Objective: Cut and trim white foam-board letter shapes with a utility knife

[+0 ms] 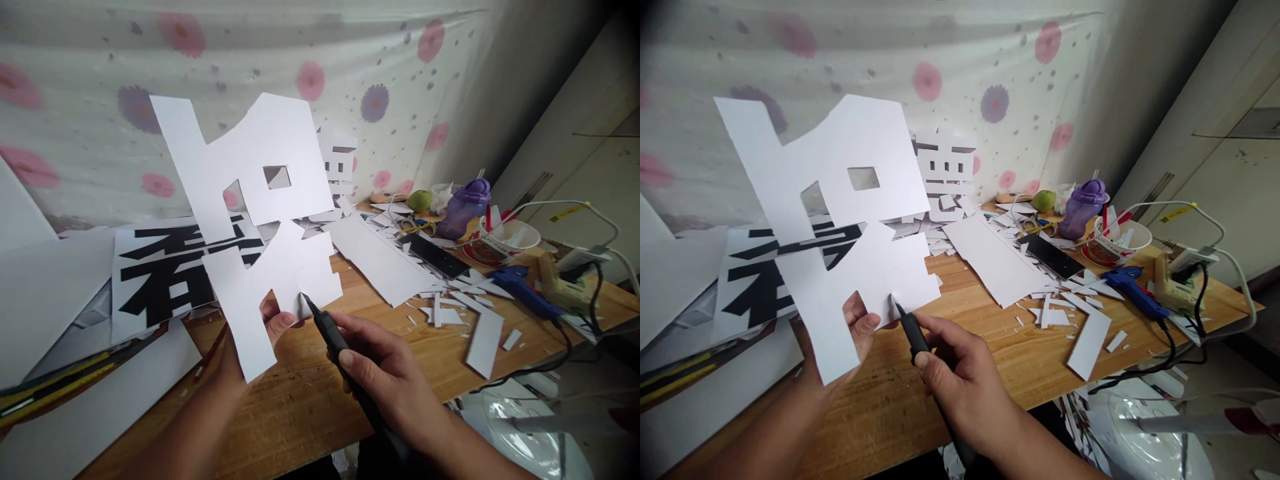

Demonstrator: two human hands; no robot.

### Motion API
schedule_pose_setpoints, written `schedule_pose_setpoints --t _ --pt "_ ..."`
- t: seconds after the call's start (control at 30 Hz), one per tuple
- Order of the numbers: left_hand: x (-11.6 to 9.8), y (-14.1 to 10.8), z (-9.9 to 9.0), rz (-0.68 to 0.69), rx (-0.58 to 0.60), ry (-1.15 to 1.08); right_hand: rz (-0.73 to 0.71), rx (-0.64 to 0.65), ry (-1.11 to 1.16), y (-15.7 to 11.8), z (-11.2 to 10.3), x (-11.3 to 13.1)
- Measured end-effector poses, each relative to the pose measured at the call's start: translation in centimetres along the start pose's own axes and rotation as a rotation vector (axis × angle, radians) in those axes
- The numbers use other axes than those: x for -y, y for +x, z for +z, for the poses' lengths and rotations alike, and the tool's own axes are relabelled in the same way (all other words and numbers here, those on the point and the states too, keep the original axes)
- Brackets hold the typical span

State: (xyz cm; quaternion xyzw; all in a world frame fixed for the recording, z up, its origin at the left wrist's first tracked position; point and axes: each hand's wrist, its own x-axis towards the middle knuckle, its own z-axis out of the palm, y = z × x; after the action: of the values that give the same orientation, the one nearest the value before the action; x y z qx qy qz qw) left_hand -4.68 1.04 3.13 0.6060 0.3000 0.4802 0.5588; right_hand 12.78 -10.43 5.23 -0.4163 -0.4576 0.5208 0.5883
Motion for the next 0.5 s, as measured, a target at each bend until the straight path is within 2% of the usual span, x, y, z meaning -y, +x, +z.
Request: schedule_pose_setpoints --t 0.2,0.37,0.5 --pt "-0.2 0.3 0.1 -0.043 -0.077 -0.185 -0.112 0.066 0.355 0.5 -1.3 0.6" --pt "-0.2 0.3 0.3 0.006 -0.061 -0.221 -0.065 0.006 0.409 2.0 -2.8 0.8" --pt "0.1 0.2 0.1 0.047 -0.071 -0.138 -0.025 -0.061 0.420 2.9 -4.0 0.8"
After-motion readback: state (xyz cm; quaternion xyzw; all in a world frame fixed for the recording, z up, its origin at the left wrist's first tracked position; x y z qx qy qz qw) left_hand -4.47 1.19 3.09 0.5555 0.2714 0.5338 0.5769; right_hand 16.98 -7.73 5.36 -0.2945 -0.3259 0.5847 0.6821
